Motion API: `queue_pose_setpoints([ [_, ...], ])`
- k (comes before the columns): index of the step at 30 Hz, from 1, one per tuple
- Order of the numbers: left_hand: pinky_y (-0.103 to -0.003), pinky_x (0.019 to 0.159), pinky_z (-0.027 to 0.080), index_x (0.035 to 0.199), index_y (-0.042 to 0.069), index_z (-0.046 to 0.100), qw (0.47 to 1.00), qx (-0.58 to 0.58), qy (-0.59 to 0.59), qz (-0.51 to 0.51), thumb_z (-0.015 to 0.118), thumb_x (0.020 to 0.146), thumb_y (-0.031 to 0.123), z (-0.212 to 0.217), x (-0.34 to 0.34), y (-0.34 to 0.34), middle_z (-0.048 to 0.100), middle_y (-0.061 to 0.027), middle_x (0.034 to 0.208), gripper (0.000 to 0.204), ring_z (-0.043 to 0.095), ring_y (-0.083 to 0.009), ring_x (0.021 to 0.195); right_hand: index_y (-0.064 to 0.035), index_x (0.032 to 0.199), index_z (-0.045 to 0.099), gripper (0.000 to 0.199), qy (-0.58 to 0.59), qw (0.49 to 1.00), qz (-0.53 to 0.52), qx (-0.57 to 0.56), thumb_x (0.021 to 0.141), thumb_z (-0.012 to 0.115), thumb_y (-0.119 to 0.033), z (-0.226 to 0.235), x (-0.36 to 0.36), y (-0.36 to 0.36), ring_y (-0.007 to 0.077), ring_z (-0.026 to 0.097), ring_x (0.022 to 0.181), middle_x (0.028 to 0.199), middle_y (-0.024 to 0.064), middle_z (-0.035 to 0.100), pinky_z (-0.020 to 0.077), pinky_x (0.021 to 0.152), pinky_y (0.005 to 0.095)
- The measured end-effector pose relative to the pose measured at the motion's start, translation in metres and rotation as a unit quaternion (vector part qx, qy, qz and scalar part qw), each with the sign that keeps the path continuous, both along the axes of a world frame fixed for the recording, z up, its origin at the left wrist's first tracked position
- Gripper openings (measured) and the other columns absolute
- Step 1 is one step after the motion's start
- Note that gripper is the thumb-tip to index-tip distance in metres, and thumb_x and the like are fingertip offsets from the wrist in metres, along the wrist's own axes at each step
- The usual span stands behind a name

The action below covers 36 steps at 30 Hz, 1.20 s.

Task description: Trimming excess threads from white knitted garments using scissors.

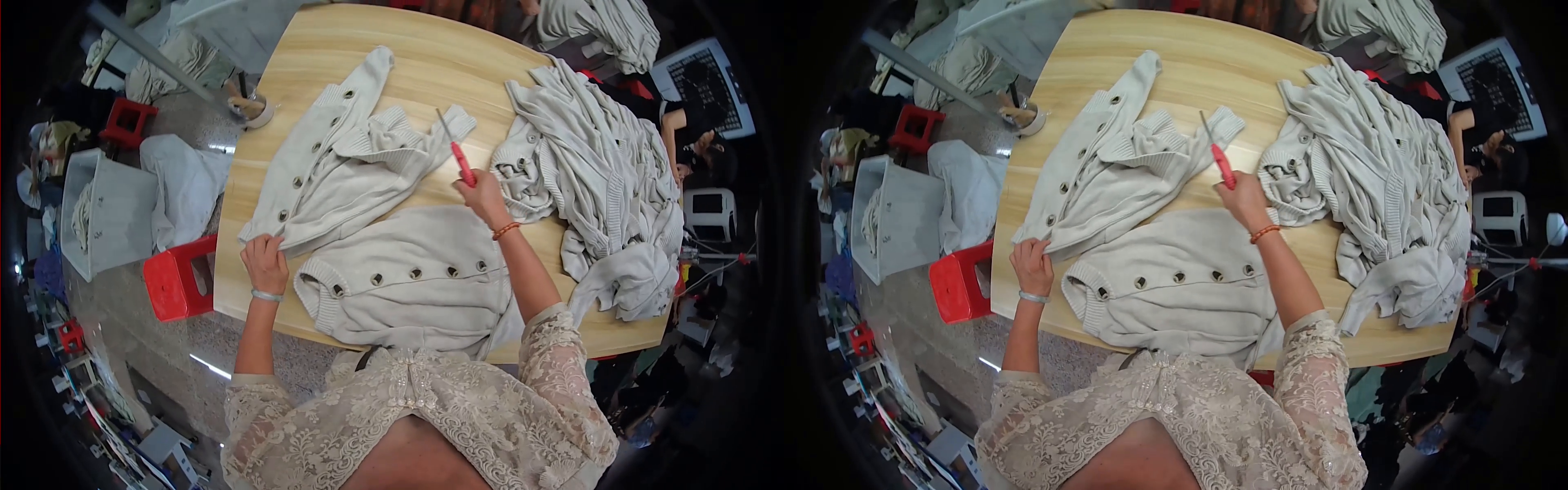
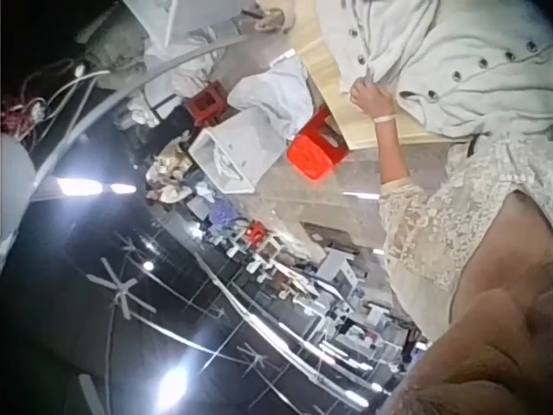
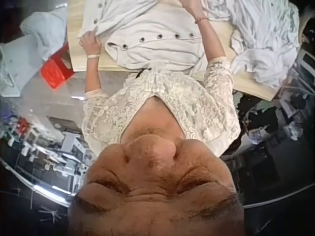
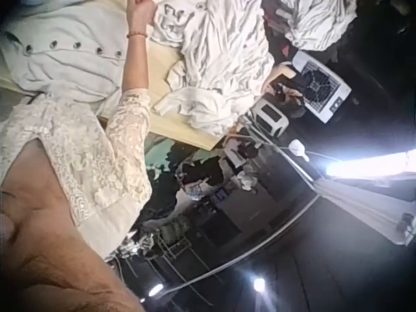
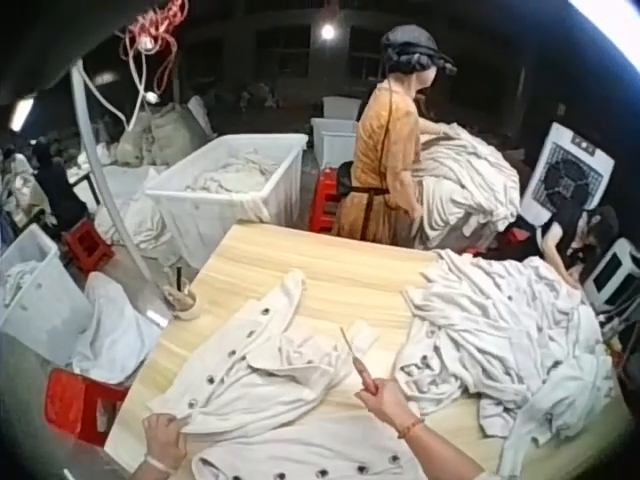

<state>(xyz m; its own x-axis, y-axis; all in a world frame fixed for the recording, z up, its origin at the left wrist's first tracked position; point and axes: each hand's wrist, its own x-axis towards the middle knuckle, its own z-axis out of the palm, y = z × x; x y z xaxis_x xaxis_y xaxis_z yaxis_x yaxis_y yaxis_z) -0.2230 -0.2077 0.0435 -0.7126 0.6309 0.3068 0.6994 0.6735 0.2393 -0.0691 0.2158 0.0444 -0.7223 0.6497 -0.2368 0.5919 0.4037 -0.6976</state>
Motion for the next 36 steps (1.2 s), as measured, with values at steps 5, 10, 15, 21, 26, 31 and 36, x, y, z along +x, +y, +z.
queue_pose_setpoints([
  [5,-0.043,0.079,0.039,0.1,0.005,0.058,0.997,0.019,-0.063,-0.041,0.056,0.075,0.004,-0.009,0.011,-0.011,0.06,-0.0131,0.094,0.025,0.055,-0.0331,0.09,0.0012,0.073,0.062,0.033,0.07,0.993,-0.045,-0.088,0.072,0.072,-0.03,-0.027,-0.042,-0.034,0.0331,0.062,0.064,0.066,0.0192,0.062,0.0473,0.062,0.041],
  [10,-0.043,0.081,0.039,0.105,0.005,0.057,0.997,-0.029,-0.05,-0.056,0.061,0.074,0.003,-0.024,0.017,-0.032,0.062,-0.0115,0.095,0.031,0.057,-0.0305,0.088,-0.0003,0.082,0.064,0.04,0.051,0.99,-0.127,-0.017,0.07,0.075,-0.036,-0.018,-0.084,-0.058,0.0278,0.064,0.071,0.073,0.0142,0.065,0.0486,0.066,0.0386],
  [15,-0.042,0.082,0.038,0.105,0.009,0.056,0.993,-0.079,-0.053,-0.068,0.062,0.075,0.007,-0.041,0.012,-0.025,0.062,-0.0086,0.091,0.03,0.058,-0.0262,0.087,-0.001,0.09,0.065,0.038,0.018,0.995,-0.098,-0.028,0.07,0.07,-0.033,-0.003,-0.094,-0.061,0.0381,0.062,0.088,0.091,0.0225,0.065,0.0495,0.078,0.0448],
  [21,-0.043,0.088,0.034,0.105,0.01,0.056,0.993,-0.119,-0.01,-0.023,0.064,0.068,0.008,-0.05,0.01,-0.026,0.059,-0.0078,0.101,0.038,0.053,-0.027,0.098,-0.0002,0.089,0.066,0.041,-0.032,0.991,-0.085,-0.097,0.067,0.069,-0.034,-0.027,-0.103,-0.063,0.0368,0.063,0.092,0.092,0.0228,0.066,0.0499,0.084,0.0417],
  [26,-0.042,0.085,0.034,0.098,0.008,0.062,0.992,-0.121,-0.022,0.019,0.061,0.074,0.011,-0.062,-0.009,-0.052,0.061,-0.0102,0.095,0.024,0.055,-0.0268,0.094,0.0005,0.093,0.062,0.04,0.039,0.987,-0.066,-0.138,0.064,0.066,-0.028,-0.013,-0.07,-0.051,0.0354,0.064,0.083,0.084,0.0231,0.064,0.0489,0.076,0.0421],
  [31,-0.036,0.08,0.048,0.105,-0.002,0.057,0.977,0.124,-0.171,0.014,0.054,0.086,0.008,-0.022,-0.031,-0.041,0.063,-0.02,0.094,0.022,0.062,-0.0344,0.089,0.002,0.094,0.059,0.034,0.147,0.98,-0.132,0.015,0.067,0.064,-0.019,0.048,0.015,0.005,0.0294,0.062,0.071,0.076,0.0176,0.063,0.0486,0.066,0.0388],
  [36,-0.018,0.068,0.044,0.097,0.002,0.06,0.804,0.162,-0.572,-0.029,0.069,0.079,0.004,0.116,0.025,-0.023,0.061,0.0019,0.083,0.02,0.056,-0.0041,0.077,-0.0014,0.094,0.055,0.021,0.182,0.971,-0.15,-0.041,0.079,0.062,-0.014,0.152,0.148,0.033,0.0063,0.043,0.06,0.07,-0.0031,0.047,0.037,0.054,0.023],
])
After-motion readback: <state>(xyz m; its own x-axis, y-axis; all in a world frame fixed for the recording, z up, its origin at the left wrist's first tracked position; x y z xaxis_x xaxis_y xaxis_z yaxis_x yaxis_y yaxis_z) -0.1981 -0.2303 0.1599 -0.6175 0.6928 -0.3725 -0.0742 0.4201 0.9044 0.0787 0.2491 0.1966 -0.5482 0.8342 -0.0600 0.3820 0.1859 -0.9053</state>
